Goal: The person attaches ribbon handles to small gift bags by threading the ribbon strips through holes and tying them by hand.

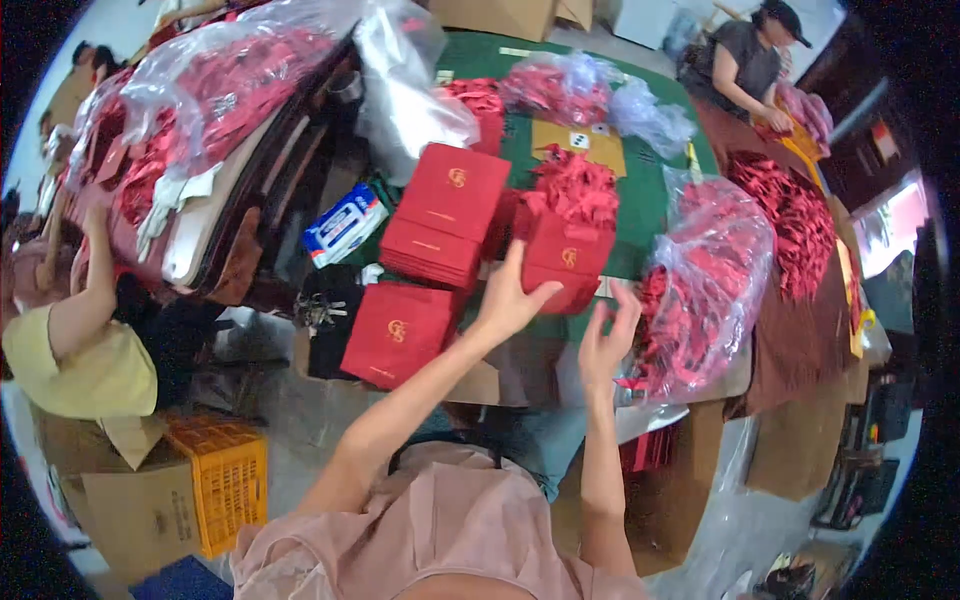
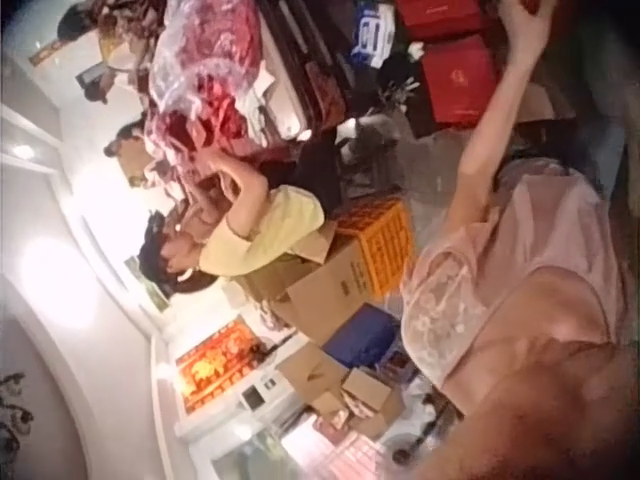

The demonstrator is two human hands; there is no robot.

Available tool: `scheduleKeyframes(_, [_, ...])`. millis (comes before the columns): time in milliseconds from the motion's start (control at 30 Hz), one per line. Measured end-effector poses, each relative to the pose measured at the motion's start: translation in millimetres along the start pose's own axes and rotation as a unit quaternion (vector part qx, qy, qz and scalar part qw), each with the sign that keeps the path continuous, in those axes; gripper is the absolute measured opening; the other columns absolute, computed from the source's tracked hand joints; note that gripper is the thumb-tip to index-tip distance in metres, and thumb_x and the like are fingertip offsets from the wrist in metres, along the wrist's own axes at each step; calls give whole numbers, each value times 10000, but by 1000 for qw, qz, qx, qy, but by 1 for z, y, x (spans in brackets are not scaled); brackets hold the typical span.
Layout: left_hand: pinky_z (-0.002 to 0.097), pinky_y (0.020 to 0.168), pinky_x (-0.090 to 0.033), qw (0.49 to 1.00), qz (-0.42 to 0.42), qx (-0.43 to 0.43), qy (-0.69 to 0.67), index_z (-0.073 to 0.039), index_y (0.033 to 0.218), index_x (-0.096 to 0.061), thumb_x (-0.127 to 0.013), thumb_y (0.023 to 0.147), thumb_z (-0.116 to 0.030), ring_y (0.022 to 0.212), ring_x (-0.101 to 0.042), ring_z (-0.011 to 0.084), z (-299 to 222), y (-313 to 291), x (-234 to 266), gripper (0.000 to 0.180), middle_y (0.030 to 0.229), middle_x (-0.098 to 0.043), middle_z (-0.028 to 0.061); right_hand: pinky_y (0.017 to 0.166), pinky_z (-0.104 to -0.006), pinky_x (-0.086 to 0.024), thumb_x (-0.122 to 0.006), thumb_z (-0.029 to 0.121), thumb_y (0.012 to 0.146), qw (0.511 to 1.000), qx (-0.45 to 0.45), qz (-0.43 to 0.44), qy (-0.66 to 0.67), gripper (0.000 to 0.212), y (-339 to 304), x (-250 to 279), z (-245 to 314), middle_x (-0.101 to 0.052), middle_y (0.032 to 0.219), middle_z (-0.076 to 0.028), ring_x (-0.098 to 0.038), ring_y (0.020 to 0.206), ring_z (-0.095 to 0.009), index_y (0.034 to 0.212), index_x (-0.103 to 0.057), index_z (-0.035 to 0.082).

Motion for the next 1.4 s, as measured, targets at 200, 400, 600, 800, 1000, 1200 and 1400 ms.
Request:
scheduleKeyframes(200, [485,1043,-382,985,-37,-8,166,47,1382,-375,-741,801,-122,1194,-450,462,19,-26,-5,707,1292,-454,302,1126,-526,-328,-708,59,858,988,63,125,-59,657,-32,-46,4,-350,1497,-247,-345,1364,-464,1462,-456,119])
scheduleKeyframes(400, [462,919,-424,948,-95,-134,272,-62,1058,-602,-669,792,-37,1058,-506,373,-44,-29,83,275,1086,-546,170,1146,-537,-297,-761,169,843,984,65,119,-116,713,-34,-73,-9,-309,1528,-246,-296,1405,-462,1480,-441,152])
scheduleKeyframes(600, [463,913,-415,899,-92,26,428,-101,1006,-637,-748,771,-114,1072,-527,369,31,-11,213,261,1058,-613,130,1131,-542,-308,-699,225,889,973,75,120,-182,621,-14,-90,-21,-348,1511,-236,-332,1388,-452,1462,-470,155])
scheduleKeyframes(800, [487,954,-344,806,67,119,576,-128,992,-754,-846,684,-381,1122,-515,352,74,-7,226,409,1098,-654,143,1111,-544,-348,-722,225,862,974,85,99,-185,623,11,-108,-33,-386,1489,-237,-362,1373,-450,1438,-494,158])
scheduleKeyframes(1000, [453,860,-393,827,39,102,552,-117,819,-783,-806,737,-314,911,-610,345,101,-6,228,214,872,-710,129,1117,-541,-343,-737,211,841,974,81,94,-192,652,31,-120,-39,-371,1503,-232,-355,1381,-450,1440,-485,163])
scheduleKeyframes(1200, [304,656,-487,961,-221,39,160,-65,957,-642,-716,894,-195,685,-642,182,84,-1,261,163,808,-684,87,1141,-525,-302,-730,84,838,994,75,49,-66,613,25,-105,-21,-385,1463,-252,-334,1381,-470,1405,-497,89])
scheduleKeyframes(1400, [207,735,-488,972,-145,43,-180,-30,1070,-568,-617,955,-2,818,-599,62,-54,-6,200,129,933,-640,13,1028,-390,-417,-695,78,876,990,29,39,131,286,24,-50,77,-603,1149,-145,-565,1137,-300,1140,-621,-2])
Point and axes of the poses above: each hand's wrist, its own y-axis towards the middle knuckle, its own x-axis out of the back of the hand, z = x × y, the point moved 4 cm from there along y, towards the middle knuckle
